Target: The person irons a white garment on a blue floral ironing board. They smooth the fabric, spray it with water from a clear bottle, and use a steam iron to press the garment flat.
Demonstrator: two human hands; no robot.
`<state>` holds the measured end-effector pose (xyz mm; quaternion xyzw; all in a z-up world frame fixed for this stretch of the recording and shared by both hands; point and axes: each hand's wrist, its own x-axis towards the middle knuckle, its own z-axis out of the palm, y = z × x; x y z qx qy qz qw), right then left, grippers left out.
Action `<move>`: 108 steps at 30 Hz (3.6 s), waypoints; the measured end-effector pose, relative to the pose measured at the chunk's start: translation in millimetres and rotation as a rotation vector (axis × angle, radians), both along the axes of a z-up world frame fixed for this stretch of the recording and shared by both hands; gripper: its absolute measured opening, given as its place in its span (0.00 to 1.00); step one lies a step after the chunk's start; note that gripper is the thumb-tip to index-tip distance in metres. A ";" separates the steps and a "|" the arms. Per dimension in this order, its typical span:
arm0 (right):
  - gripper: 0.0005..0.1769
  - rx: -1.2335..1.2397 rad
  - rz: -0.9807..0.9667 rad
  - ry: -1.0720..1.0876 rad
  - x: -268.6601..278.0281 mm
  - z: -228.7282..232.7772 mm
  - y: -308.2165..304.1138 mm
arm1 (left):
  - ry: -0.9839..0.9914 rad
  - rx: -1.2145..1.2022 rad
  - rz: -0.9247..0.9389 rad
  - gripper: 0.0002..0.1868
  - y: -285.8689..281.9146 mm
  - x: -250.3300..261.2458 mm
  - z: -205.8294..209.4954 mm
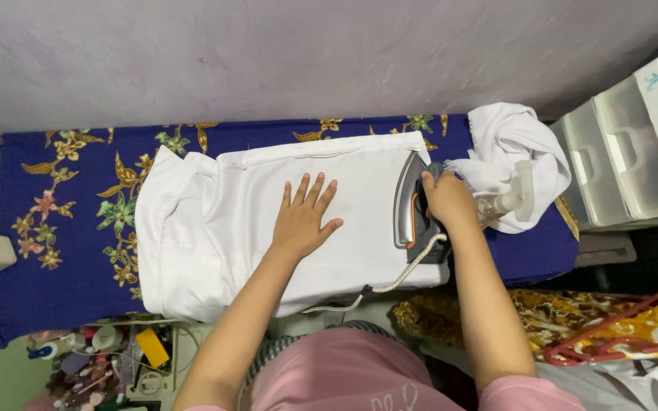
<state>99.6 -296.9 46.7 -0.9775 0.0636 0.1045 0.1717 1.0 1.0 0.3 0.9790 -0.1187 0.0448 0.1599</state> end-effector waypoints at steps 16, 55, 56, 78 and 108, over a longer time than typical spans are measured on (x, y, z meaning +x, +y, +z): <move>0.34 -0.030 0.052 -0.056 -15.8 -9.3 -18.2 | -0.022 -0.062 0.006 0.42 -1.5 -1.5 2.3; 0.32 0.033 0.050 0.036 -24.9 1.4 -9.8 | 0.001 0.030 -0.007 0.38 -0.2 -0.1 -4.9; 0.32 0.055 0.035 0.057 -17.8 3.8 -7.3 | 0.011 0.027 -0.007 0.38 -0.6 1.0 -5.0; 0.32 0.190 0.171 0.117 -20.3 12.4 36.6 | 0.040 0.073 0.210 0.39 37.1 -0.2 -10.4; 0.29 0.154 0.190 0.188 -19.4 27.4 109.8 | -0.015 0.032 0.160 0.40 61.6 -5.9 -16.5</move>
